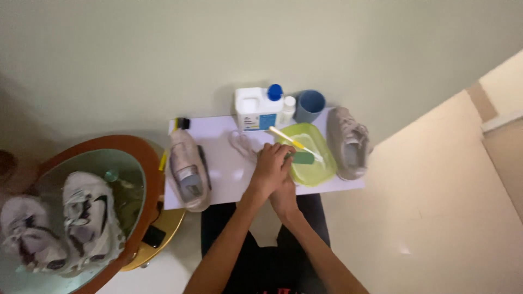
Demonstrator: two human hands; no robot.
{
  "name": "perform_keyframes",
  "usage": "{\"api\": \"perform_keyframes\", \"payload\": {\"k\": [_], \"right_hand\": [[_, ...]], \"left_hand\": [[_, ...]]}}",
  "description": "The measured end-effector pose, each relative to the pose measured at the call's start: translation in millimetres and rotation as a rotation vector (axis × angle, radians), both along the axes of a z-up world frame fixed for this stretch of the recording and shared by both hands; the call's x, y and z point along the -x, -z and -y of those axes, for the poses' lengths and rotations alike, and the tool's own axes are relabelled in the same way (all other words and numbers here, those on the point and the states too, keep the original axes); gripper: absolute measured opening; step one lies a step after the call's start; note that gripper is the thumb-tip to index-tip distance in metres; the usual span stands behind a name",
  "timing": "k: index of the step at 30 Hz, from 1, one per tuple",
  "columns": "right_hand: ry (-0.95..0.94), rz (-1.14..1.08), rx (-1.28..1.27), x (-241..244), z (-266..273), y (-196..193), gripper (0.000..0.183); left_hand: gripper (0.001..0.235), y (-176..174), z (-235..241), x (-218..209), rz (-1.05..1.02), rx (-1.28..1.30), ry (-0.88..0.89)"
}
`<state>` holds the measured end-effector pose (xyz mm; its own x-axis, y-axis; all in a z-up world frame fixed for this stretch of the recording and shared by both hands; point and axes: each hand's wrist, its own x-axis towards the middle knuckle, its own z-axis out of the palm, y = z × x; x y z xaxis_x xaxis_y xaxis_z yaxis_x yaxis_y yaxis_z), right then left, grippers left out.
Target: The person removes a shoelace from a sneaker and scrubs it with a green brush using soapy water from a green tray. They repeatedly dip the brush and scrub the lace, then wring it out by hand.
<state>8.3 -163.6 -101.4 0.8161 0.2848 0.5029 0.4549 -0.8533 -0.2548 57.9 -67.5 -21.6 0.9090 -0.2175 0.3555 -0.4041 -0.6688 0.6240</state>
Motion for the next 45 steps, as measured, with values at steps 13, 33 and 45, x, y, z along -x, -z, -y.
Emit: {"api": "perform_keyframes", "payload": {"k": [13,33,45], "right_hand": [[-0.292,0.080,0.125,8,53,-13,0.014],[-0.368,-0.056,-0.189,18,53,-75,0.011],[-0.433,-0.140,-0.297,17,59,-78,0.024]], "left_hand": [[0.009,48,26,-44,-0.041,-0.397,0.107],[0.012,38,28,-47,-0.059,-0.457,0.082],[0.013,-23,7,-16,-0.244,-0.031,0.003]]}}
